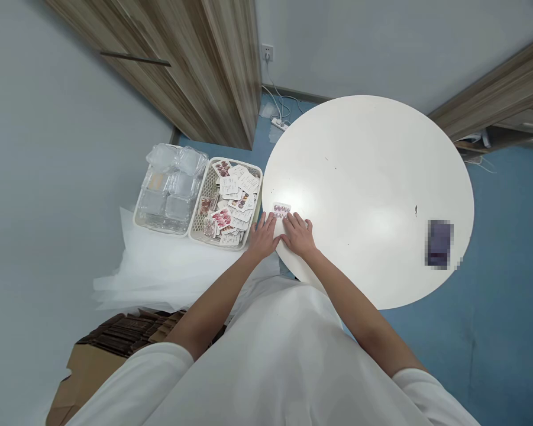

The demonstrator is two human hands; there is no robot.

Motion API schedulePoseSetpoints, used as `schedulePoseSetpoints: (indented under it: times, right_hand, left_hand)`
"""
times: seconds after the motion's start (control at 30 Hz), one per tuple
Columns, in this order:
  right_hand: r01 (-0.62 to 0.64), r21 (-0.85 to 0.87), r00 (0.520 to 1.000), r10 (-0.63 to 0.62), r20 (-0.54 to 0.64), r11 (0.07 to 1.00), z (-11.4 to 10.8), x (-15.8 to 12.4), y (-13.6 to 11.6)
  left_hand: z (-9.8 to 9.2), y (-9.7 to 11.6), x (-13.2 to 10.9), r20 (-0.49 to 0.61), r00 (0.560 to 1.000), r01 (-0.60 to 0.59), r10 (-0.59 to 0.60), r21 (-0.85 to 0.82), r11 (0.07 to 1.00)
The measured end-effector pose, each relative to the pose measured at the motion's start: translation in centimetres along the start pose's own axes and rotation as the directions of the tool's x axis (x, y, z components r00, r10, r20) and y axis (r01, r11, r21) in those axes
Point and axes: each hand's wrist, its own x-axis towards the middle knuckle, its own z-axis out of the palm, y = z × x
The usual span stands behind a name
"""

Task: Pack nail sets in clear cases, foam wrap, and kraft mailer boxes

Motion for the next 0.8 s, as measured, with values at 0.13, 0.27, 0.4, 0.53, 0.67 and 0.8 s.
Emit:
schedulePoseSetpoints:
  times: [0.13,0.27,0.4,0.53,0.67,0.8]
  right_hand:
    - [0.002,0.015,1.000,-0.002,-0.005,1.000,-0.02,0.09,0.04]
    - [0.001,0.020,1.000,-0.001,-0.015,1.000,0.04,0.14,0.00]
    - [-0.002,0.020,1.000,0.002,-0.024,1.000,0.03,0.12,-0.04]
    - [-0.002,0.013,1.000,0.002,-0.025,1.000,-0.14,0.04,-0.03]
    - [-0.001,-0.001,0.999,0.001,-0.034,1.000,-0.35,-0.17,0.00]
    - [-0.007,-0.009,0.998,0.006,-0.057,1.000,-0.58,-0.81,0.11]
  left_hand:
    - [0.04,-0.15,0.13,-0.001,1.000,-0.014,0.014,0.018,1.000]
    - [0.13,-0.18,0.12,-0.001,1.000,-0.008,0.008,0.009,1.000]
    - [0.18,-0.23,0.16,-0.015,1.000,-0.011,0.011,-0.030,0.999]
    - [0.29,-0.27,0.14,-0.017,1.000,-0.014,0.013,-0.025,1.000]
    - [0.40,-0.26,-0.01,-0.027,1.000,-0.013,0.012,-0.015,1.000]
    - [0.46,-0.08,-0.31,-0.025,0.999,-0.019,0.020,0.029,0.999]
